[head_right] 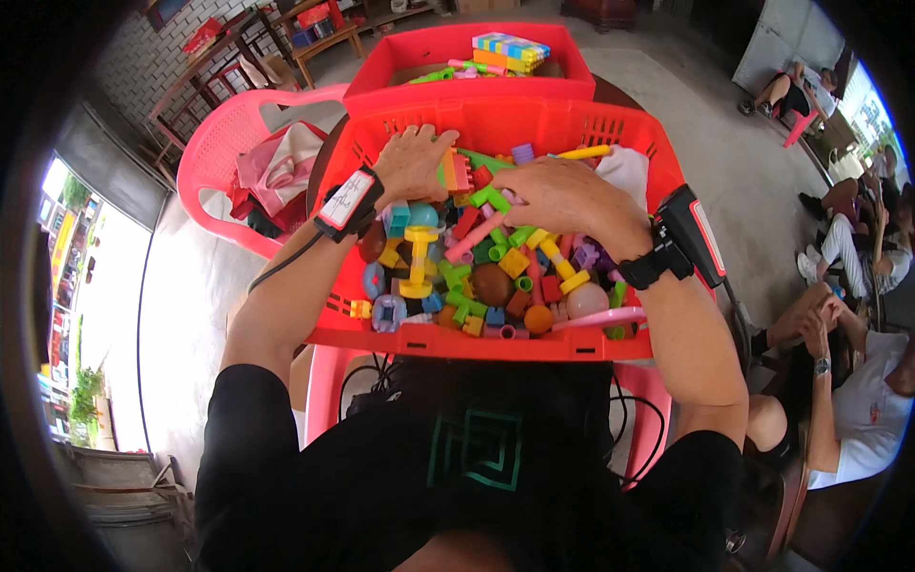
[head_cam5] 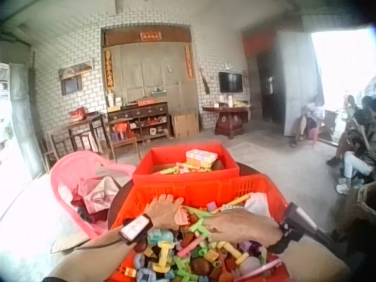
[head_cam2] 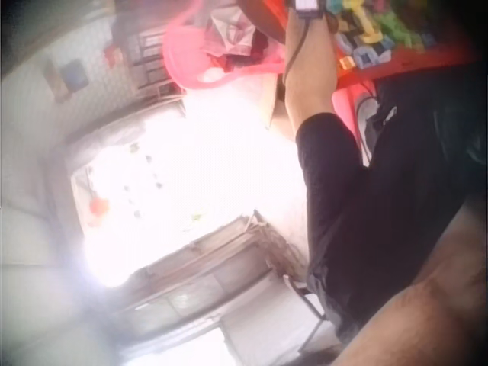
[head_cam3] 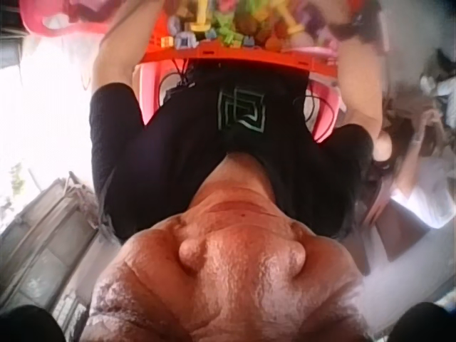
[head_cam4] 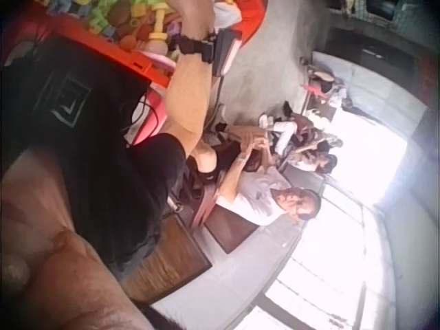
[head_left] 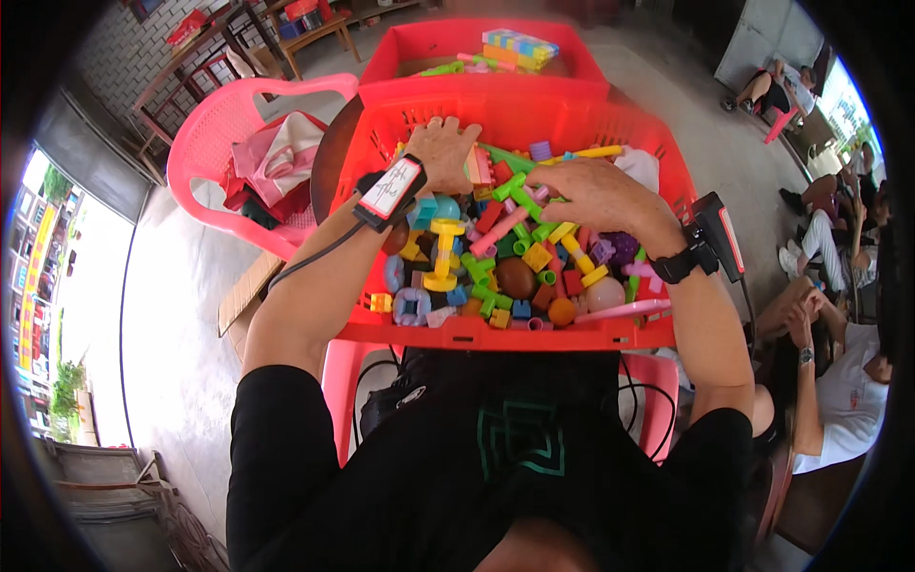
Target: Sorting and connecting colorful plastic toy blocks from a red basket.
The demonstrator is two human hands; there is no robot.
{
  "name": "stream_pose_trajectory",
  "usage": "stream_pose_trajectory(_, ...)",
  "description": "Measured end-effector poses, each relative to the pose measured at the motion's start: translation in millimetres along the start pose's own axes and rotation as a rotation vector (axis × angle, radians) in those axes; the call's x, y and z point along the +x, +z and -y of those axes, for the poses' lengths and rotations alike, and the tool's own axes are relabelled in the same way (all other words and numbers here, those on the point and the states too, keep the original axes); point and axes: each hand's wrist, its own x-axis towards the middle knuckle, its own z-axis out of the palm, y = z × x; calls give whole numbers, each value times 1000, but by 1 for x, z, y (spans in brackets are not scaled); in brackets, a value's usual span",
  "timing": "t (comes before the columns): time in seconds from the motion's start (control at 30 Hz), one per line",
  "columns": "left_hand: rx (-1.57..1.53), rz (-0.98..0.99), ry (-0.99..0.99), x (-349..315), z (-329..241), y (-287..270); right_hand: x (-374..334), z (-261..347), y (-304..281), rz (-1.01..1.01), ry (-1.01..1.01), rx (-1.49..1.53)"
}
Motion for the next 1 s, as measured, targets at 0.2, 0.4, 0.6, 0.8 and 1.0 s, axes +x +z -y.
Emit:
stream_pose_trajectory(0.2,-192,-303,59,1,-9,-24,3,-50,-8,-197,291,319)
stream_pose_trajectory(0.4,-303,-652,327,2,-32,-36,18,-49,-1,-314,306,654)
stream_pose_trajectory(0.6,-497,-830,329,1,-44,-33,13,-53,4,-382,275,729)
stream_pose_trajectory(0.8,-2072,-241,-14,8,-26,-9,10,-37,-7,-355,281,1060)
stream_pose_trajectory(1.0,-1982,-357,63,11,-34,-12,25,-29,1,-364,296,867)
